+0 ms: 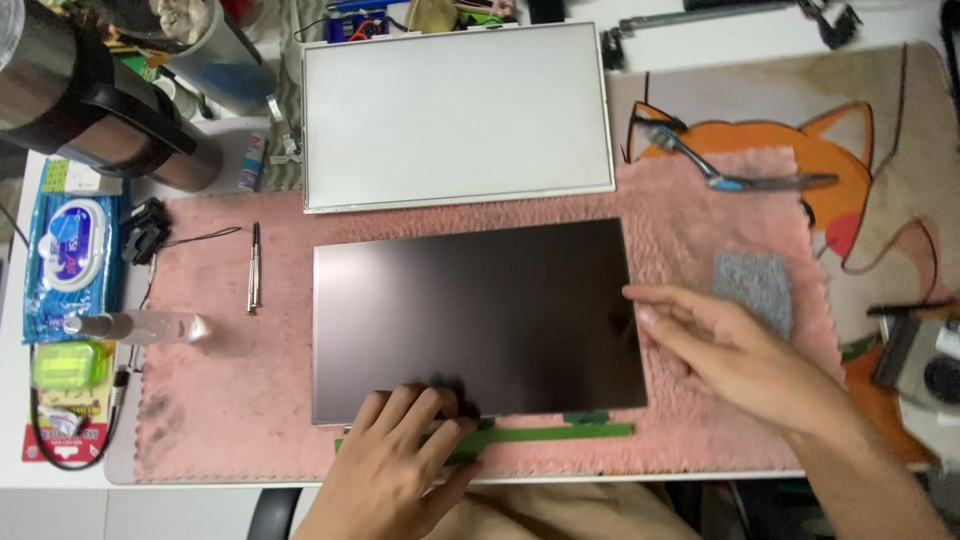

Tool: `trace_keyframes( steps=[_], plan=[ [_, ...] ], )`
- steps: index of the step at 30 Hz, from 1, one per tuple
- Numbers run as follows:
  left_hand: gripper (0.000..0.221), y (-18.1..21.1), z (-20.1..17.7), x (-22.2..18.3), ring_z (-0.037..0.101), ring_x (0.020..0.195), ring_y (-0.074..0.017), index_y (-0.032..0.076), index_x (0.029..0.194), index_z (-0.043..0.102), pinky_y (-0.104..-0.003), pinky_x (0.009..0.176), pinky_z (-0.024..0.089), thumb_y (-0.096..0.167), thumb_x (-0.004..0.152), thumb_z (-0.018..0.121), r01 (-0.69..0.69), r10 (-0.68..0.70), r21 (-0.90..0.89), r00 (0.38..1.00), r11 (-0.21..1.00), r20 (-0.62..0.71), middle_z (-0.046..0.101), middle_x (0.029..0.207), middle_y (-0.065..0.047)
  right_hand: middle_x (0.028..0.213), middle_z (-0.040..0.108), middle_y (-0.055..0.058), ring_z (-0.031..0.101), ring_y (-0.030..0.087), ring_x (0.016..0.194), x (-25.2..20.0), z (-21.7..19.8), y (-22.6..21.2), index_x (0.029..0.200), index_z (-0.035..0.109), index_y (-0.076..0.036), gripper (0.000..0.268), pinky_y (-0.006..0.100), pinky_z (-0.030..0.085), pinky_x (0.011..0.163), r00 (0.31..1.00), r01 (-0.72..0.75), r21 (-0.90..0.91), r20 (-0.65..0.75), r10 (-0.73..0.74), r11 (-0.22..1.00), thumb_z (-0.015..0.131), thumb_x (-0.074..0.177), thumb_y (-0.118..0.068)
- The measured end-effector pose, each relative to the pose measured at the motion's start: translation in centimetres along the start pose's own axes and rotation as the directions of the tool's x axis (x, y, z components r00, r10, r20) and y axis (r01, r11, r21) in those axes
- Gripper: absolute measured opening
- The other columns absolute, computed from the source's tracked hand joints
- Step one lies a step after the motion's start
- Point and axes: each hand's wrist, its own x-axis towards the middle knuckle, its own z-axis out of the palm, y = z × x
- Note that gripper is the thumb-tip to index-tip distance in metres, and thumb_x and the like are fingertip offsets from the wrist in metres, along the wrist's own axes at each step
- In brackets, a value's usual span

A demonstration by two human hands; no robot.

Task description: Cleaning an LCD panel using a spray bottle, a cloth, and a small brush to remove residue or dust.

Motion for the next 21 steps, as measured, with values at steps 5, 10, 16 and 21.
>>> trace_keyframes(
  steps=[5,10,16,21],
  plan=[
    [0.026,0.2,0.8,0.2,0.057,0.091,-0.0351,0.01,0.11,0.067,-0.047,0.076,0.044,0.03,0.097,0.079,-0.027,0.026,0.01,0.998,1.0,0.049,0.068,0.118,-0.011,0.085,0.062,0.018,0.053,0.025,0.067,0.5,-1.7,2.2,0.172,0.073,-0.022,0.06,0.038,0.037,0.053,0.991,-0.099,0.268,0.112,0.071,0.958,0.065,0.112,-0.019],
    [0.023,0.9,0.4,1.0,0.064,0.096,-0.0342,0.002,0.121,0.075,-0.047,0.08,0.047,0.017,0.106,0.069,-0.09,0.089,0.024,0.996,0.996,0.02,0.073,0.122,-0.016,0.103,0.068,0.027,0.05,0.032,0.07,-0.1,-2.3,1.5,0.174,0.074,-0.022,0.062,0.044,0.036,0.058,0.958,-0.279,0.377,0.18,0.225,0.883,0.059,0.115,-0.015],
    [0.031,0.4,0.5,1.1,0.063,0.1,-0.0358,0.002,0.129,0.075,-0.047,0.085,0.049,0.012,0.117,0.048,-0.113,0.107,0.059,0.989,0.992,0.101,0.071,0.121,-0.015,0.086,0.059,0.024,0.047,0.03,0.065,0.0,-2.1,1.2,0.172,0.077,-0.02,0.061,0.044,0.036,0.055,0.968,-0.214,0.321,0.199,0.155,0.923,0.065,0.112,-0.015],
    [0.021,-0.3,0.1,2.0,0.054,0.086,-0.0333,0.006,0.096,0.072,-0.047,0.075,0.04,0.012,0.114,0.062,-0.13,0.129,0.006,0.991,0.992,0.041,0.063,0.098,-0.011,0.114,0.079,0.03,0.057,0.04,0.076,0.1,-2.3,2.0,0.172,0.078,-0.013,0.06,0.05,0.038,0.06,0.979,-0.202,0.332,0.072,0.189,0.921,0.06,0.114,-0.011]
  ],
)
